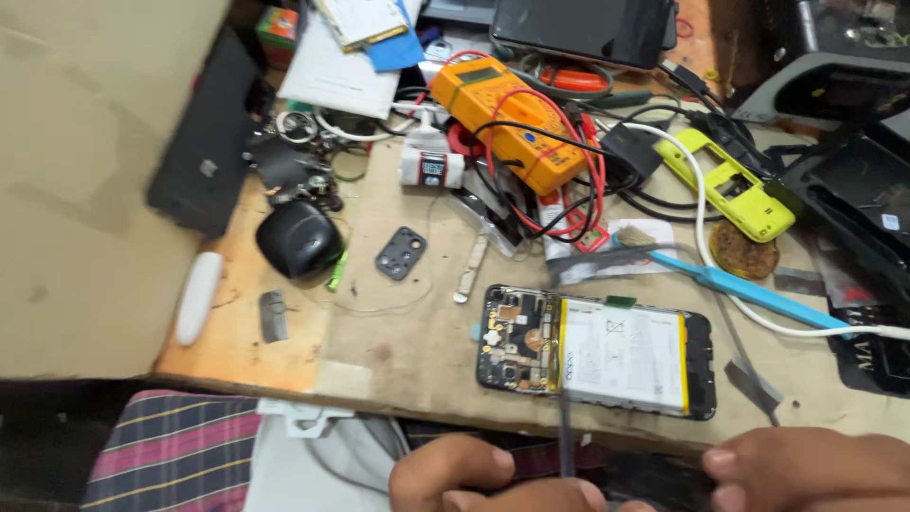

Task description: The person repairs a smartphone at a cluttered workbench. They peel adhesive and a protective layer from the phone body, apply glue to the camera area, press the rear frame into place, align and press the display assembly, and handle small internal components while reassembling the device.

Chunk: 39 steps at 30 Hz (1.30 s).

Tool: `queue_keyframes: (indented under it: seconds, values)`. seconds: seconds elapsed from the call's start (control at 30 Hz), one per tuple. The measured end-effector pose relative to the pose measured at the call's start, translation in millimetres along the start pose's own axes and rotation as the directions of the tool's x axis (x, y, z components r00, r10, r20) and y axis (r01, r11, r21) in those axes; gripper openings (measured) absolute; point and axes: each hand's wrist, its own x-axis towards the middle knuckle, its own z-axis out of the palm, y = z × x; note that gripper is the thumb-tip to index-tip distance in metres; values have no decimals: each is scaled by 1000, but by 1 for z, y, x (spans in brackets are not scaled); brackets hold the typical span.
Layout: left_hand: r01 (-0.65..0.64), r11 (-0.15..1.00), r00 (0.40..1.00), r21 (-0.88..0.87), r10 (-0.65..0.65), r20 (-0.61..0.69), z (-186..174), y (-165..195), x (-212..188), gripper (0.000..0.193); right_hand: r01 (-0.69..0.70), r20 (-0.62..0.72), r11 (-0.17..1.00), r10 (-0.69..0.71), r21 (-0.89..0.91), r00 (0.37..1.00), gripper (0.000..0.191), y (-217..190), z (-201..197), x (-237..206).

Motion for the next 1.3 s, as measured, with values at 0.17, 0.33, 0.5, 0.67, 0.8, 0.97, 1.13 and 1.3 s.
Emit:
queue_keyframes:
  seconds: [0.17,0.33,0.5,0.67,0.8,0.97,1.13,1.3]
  values:
    - [-40,998,992,53,46,-117,-18,9,-6,16,-12,-217,999,23,50,976,15,-35,11,-5]
    - [-48,997,985,55,56,-160,-18,24,-10,15,129,-323,991,-110,41,940,21,-71,1,5]
    - [-40,998,979,58,51,-199,-10,33,-9,14,203,-237,950,-259,-236,936,23,-79,-10,21]
    - [18,999,997,47,-14,-75,-12,39,-5,13,34,-301,964,-115,-264,947,15,-84,-2,18]
    - [-1,1000,1000,18,1,14,-12,40,-5,14,25,-302,939,-135,-343,944,11,-86,-4,11]
    - [2,1000,1000,30,-3,24,-6,40,-4,12,206,-16,847,-245,-490,969,14,-70,-23,3]
    - [-22,998,992,-52,16,-125,7,33,-9,11,-173,-2,836,202,-520,979,24,-53,-19,-43]
    - [-15,997,990,-82,3,-143,13,34,-24,11,-233,-79,816,226,-530,971,19,-34,-13,-89]
